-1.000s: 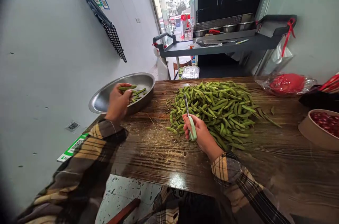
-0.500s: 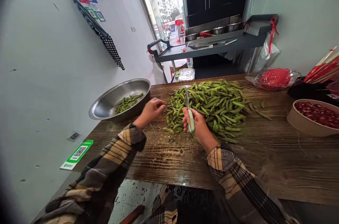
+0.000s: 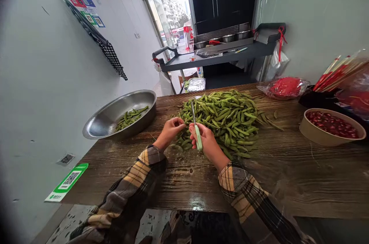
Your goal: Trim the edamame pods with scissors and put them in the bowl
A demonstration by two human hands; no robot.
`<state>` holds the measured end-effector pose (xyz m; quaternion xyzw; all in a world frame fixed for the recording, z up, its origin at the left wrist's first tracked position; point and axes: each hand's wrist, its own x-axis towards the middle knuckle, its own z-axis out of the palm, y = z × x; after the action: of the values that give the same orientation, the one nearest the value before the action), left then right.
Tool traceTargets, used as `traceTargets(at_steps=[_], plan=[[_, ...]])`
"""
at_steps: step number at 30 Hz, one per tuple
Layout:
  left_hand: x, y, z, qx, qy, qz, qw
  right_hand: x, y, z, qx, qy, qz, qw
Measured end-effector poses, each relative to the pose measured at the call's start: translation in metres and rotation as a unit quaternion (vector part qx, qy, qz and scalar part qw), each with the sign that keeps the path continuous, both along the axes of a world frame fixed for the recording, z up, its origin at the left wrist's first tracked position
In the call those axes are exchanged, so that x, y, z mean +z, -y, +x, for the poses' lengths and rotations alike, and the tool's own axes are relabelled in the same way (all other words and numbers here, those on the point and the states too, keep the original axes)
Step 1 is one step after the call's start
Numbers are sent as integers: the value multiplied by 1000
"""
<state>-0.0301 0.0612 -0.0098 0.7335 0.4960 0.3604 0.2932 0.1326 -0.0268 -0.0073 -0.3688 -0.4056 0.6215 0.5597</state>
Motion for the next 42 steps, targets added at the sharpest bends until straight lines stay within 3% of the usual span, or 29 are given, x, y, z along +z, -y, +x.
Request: traceTargets(at_steps=[4,6,9,15,22,29,34,42], plan=[[9,20,-25,-15,200,-140,970,-1,2,-2,28,14,-7,999],[14,30,-33,-34,254,-196,947,-1,5,-2,58,33,-11,998],[20,39,-37,-59,289,-214,931,2,9,-4,107,84,-17,991],[22,47,-34,-96,271,-208,935,0,11,-5,160,181,3,971],[19,54,-40,-99,250,-201,942,0,13,0,124,388,90,909],[25,60,-43,-110,217,-194,950,0,16,0,93,484,118,862],[24,61,-43,-120,204,-192,952,-5,16,-4,54,488,164,855],[20,58,-43,-112,221,-211,946,-13,15,-8,30,460,179,869]])
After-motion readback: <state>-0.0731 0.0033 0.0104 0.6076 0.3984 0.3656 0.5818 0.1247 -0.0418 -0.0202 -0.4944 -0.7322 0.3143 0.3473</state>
